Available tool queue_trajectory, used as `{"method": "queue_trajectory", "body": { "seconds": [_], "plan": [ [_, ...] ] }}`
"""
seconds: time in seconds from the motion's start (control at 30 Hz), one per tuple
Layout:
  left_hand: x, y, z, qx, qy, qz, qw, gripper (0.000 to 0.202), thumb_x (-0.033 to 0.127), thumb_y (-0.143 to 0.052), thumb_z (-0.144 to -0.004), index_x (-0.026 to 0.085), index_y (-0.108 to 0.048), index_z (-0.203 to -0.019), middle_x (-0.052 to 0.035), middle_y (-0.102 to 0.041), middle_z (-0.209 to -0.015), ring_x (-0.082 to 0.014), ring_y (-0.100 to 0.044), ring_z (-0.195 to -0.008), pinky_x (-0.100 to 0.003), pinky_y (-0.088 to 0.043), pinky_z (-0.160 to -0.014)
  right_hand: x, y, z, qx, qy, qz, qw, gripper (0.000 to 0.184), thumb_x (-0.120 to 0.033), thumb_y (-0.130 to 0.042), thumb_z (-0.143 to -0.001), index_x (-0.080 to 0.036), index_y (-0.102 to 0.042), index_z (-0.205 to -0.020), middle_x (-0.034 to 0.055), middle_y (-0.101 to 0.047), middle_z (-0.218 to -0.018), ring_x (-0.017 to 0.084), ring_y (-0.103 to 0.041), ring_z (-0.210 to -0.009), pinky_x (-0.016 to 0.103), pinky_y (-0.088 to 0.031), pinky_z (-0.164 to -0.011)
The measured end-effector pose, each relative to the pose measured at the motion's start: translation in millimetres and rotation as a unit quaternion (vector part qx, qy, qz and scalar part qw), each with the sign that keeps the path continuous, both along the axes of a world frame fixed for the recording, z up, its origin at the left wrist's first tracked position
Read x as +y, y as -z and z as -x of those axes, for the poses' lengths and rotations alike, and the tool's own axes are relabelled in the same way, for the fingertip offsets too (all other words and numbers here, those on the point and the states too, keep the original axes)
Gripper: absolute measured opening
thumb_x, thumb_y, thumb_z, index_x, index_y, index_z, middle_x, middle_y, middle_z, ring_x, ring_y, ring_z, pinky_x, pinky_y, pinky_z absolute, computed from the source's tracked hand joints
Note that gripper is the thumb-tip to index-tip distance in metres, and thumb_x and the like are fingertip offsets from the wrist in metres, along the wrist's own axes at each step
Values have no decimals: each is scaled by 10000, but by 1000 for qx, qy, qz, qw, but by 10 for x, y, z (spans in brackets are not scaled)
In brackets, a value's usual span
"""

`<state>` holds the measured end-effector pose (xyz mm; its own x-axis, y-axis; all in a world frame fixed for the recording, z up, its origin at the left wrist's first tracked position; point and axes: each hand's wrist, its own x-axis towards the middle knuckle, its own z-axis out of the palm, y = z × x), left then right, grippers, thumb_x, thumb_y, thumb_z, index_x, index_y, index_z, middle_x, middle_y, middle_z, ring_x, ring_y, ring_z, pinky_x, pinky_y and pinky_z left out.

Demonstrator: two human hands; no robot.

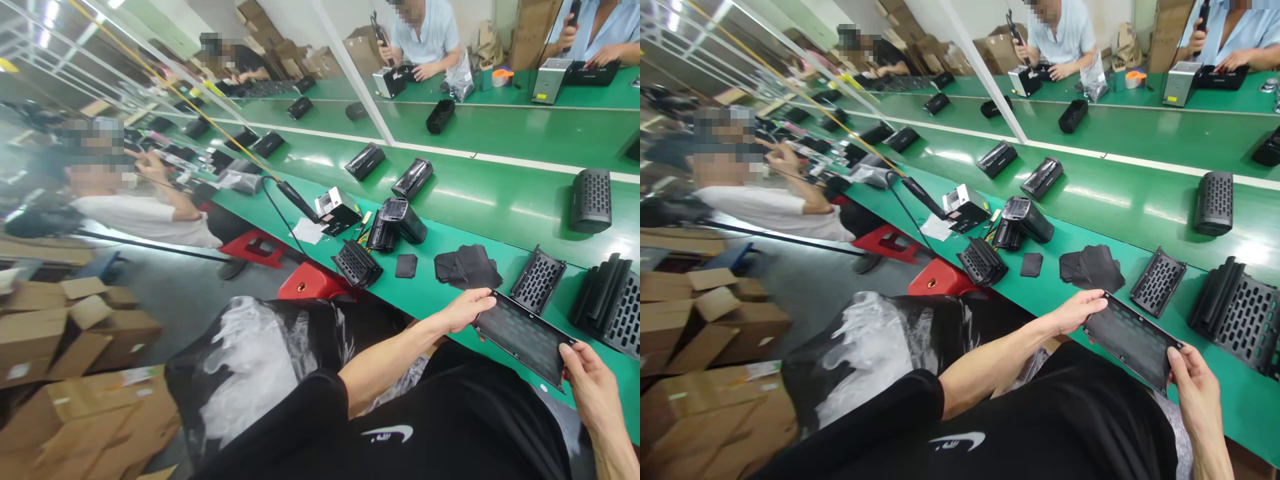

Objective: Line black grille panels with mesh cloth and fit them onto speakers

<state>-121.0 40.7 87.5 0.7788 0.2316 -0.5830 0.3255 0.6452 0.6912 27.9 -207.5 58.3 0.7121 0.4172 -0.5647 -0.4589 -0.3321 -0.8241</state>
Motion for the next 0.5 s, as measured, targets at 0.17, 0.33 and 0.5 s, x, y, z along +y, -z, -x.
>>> {"method": "queue_trajectory", "body": {
  "seconds": [0.17, 0.33, 0.5],
  "plan": [
    [-57, 8, -53, -1, 10, -53, 999, 608, 711, -819, -732, 200, -520, -872, 49, -590, -622, -109, -544, -467, -299, -517, -554, -43, 28, -30, 0, -1, -3, 1000, 532, -644, -893, -714, -235, -619, -914, -51, -567, -681, 128, -487, -562, 250, -415, -515],
    [-87, 56, -80, -5, 7, -53, 999, 589, 678, -834, -723, 190, -552, -891, 40, -603, -666, -105, -537, -524, -290, -485, -597, -82, -2, -45, -6, 11, 0, 1000, 551, -652, -902, -700, -237, -642, -952, -52, -574, -691, 127, -479, -580, 248, -413, -539],
    [-72, 58, -84, -11, 14, -95, 995, 551, 639, -843, -737, 168, -588, -865, 37, -580, -736, -102, -502, -668, -259, -414, -666, -135, -68, -55, -45, 12, 18, 999, 548, -682, -884, -710, -239, -663, -944, -42, -574, -685, 145, -478, -598, 263, -400, -538]
  ]
}}
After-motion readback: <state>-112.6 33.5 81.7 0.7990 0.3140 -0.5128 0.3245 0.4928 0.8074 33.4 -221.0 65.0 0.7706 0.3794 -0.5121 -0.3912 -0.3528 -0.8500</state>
